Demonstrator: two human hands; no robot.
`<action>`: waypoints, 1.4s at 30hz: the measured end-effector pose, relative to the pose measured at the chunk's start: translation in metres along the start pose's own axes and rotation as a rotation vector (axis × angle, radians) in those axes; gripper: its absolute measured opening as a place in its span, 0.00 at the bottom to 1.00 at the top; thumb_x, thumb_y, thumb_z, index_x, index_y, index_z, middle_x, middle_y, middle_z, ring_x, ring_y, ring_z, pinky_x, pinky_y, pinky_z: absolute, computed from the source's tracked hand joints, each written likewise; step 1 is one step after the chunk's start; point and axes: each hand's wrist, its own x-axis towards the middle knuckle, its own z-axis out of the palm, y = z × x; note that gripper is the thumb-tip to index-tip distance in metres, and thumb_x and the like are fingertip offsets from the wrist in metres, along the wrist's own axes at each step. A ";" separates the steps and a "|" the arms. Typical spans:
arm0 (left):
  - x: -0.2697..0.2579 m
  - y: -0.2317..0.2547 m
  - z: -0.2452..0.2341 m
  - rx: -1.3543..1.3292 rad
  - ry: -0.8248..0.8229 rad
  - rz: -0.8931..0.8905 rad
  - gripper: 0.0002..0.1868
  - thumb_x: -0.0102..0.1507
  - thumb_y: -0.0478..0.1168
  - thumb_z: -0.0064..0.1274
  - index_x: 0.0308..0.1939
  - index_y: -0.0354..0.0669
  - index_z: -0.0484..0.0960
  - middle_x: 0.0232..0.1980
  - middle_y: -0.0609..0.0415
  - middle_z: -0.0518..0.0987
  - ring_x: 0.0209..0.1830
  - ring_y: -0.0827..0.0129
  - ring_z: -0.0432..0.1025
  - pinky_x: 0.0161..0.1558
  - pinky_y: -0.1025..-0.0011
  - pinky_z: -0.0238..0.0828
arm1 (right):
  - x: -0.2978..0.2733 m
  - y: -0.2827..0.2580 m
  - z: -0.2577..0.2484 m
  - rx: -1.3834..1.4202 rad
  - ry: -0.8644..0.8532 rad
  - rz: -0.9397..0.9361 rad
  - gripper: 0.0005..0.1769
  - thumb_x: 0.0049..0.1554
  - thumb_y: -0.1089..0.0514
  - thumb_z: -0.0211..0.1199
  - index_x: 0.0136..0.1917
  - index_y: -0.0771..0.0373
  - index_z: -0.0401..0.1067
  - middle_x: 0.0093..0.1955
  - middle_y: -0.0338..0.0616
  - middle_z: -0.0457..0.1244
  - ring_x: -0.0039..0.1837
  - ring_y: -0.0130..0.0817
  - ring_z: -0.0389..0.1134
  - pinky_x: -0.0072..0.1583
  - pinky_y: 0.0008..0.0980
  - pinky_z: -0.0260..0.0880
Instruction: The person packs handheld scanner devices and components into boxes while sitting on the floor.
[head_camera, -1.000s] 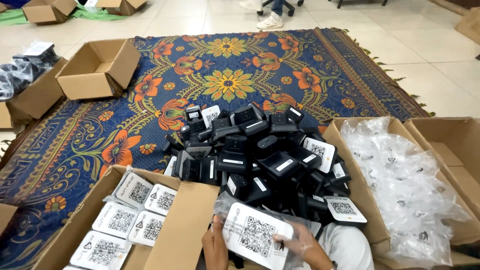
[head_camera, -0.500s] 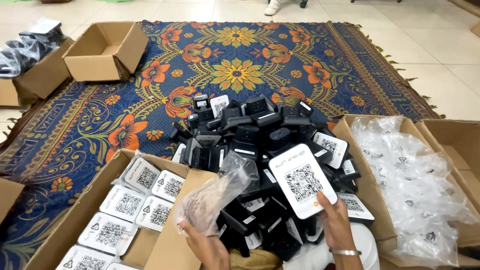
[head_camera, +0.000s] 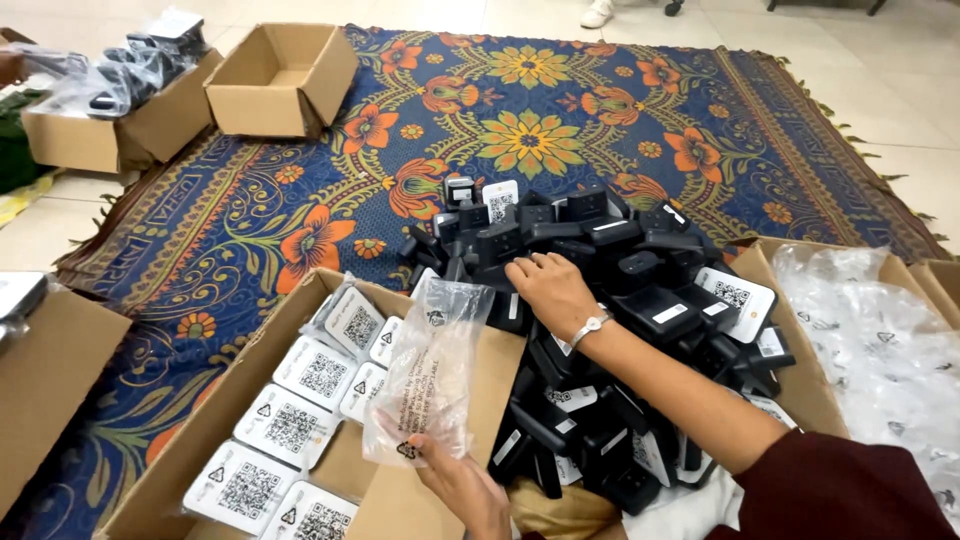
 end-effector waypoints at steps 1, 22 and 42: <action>0.002 0.006 0.001 -0.010 -0.004 -0.010 0.38 0.70 0.56 0.40 0.77 0.34 0.56 0.76 0.40 0.64 0.71 0.56 0.63 0.69 0.60 0.59 | 0.005 0.002 0.012 -0.084 -0.083 -0.055 0.12 0.52 0.62 0.58 0.51 0.62 0.71 0.49 0.45 0.68 0.56 0.44 0.70 0.58 0.41 0.69; -0.028 -0.048 0.033 0.308 -0.478 -0.123 0.30 0.71 0.45 0.37 0.76 0.38 0.62 0.74 0.41 0.70 0.69 0.55 0.69 0.66 0.62 0.64 | -0.094 -0.009 -0.073 1.167 -0.202 -0.014 0.49 0.58 0.44 0.66 0.84 0.62 0.50 0.86 0.57 0.47 0.86 0.53 0.47 0.81 0.43 0.45; -0.234 -0.102 0.153 0.866 -1.402 0.039 0.24 0.73 0.49 0.35 0.65 0.39 0.76 0.70 0.42 0.71 0.68 0.49 0.69 0.65 0.61 0.64 | -0.497 0.277 -0.017 0.165 -0.141 1.120 0.35 0.67 0.35 0.35 0.80 0.50 0.57 0.85 0.50 0.45 0.85 0.51 0.38 0.78 0.56 0.31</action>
